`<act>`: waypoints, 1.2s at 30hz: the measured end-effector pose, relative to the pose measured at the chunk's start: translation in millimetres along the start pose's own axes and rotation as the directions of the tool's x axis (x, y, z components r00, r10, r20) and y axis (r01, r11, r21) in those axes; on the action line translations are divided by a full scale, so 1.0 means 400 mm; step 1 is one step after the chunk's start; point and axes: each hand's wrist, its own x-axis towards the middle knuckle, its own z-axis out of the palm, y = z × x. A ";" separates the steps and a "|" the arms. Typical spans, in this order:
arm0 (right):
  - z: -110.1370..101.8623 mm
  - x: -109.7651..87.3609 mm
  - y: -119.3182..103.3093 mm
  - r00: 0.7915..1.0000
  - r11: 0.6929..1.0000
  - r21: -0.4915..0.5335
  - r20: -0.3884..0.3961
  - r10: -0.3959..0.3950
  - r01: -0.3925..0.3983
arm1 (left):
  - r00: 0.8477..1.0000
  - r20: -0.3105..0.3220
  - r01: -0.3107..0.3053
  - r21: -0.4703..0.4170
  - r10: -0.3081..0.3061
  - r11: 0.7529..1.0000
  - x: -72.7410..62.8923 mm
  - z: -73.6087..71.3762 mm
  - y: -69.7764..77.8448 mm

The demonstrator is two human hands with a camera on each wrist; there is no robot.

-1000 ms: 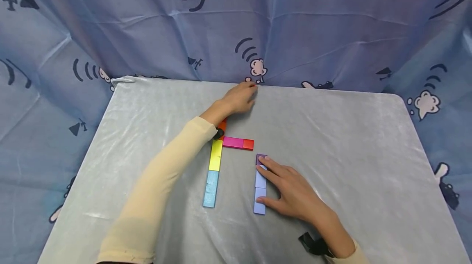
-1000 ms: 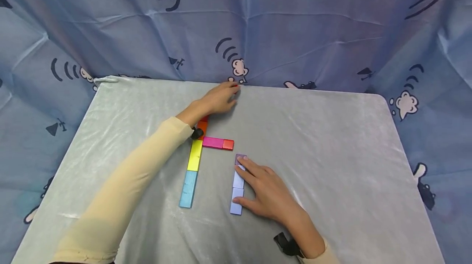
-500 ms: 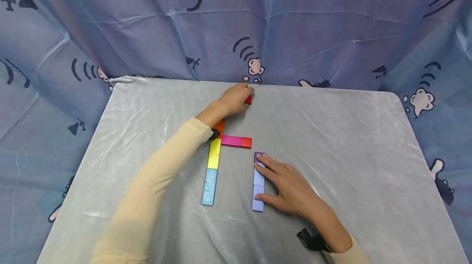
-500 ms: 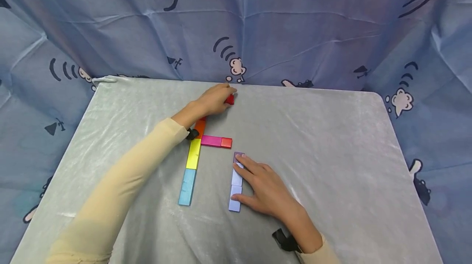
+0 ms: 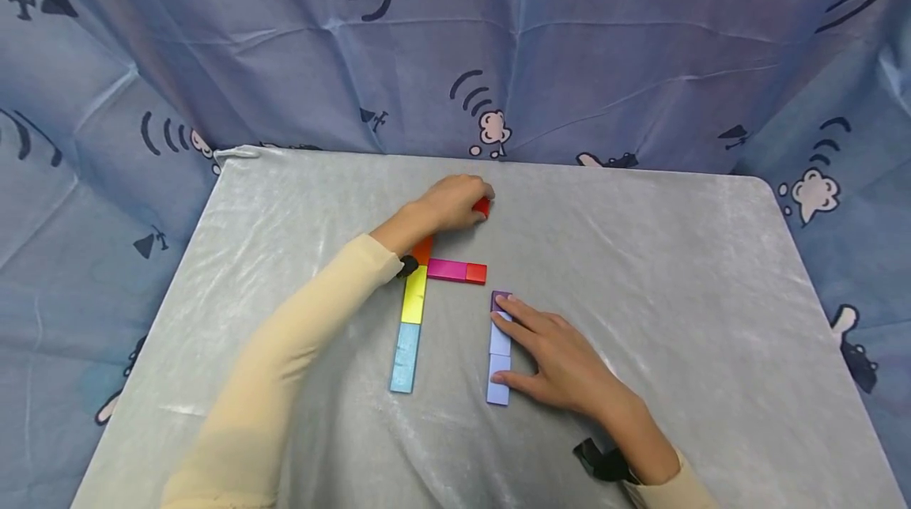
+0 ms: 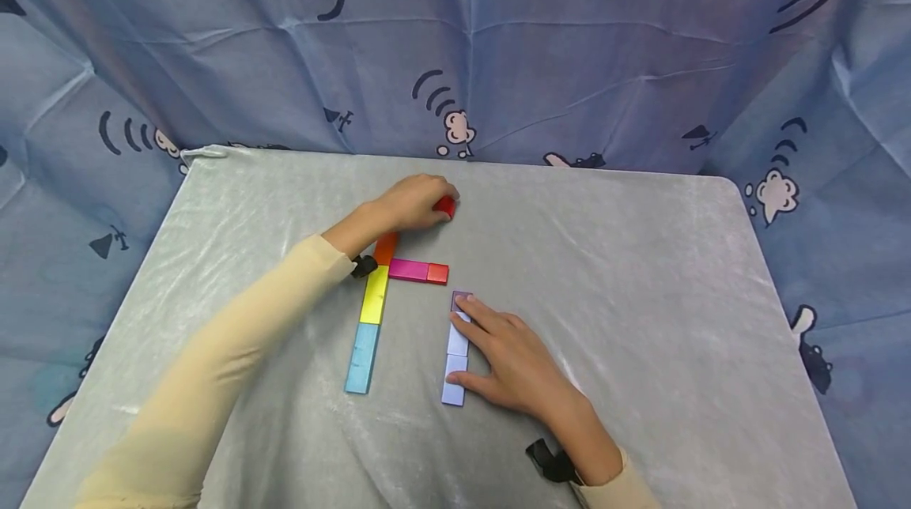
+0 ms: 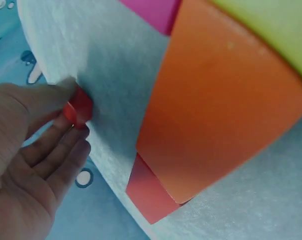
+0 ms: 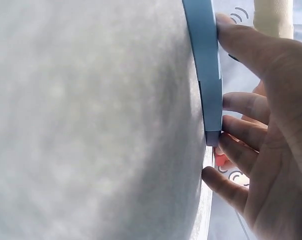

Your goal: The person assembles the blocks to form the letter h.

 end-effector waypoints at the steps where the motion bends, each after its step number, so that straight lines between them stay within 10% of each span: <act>1: 0.001 0.000 0.000 1.000 1.000 -0.001 -0.003 -0.002 0.002 | 1.000 0.001 -0.010 -0.012 0.010 1.000 -0.005 0.001 0.003; 20: 0.000 0.003 -0.003 1.000 1.000 0.012 -0.011 -0.012 0.012 | 0.984 0.050 -0.172 -0.030 0.173 0.985 -0.099 0.023 0.119; 36: 0.001 0.006 0.000 1.000 1.000 0.002 -0.015 -0.019 0.019 | 0.971 0.042 -0.236 -0.013 0.236 0.972 -0.135 0.074 0.141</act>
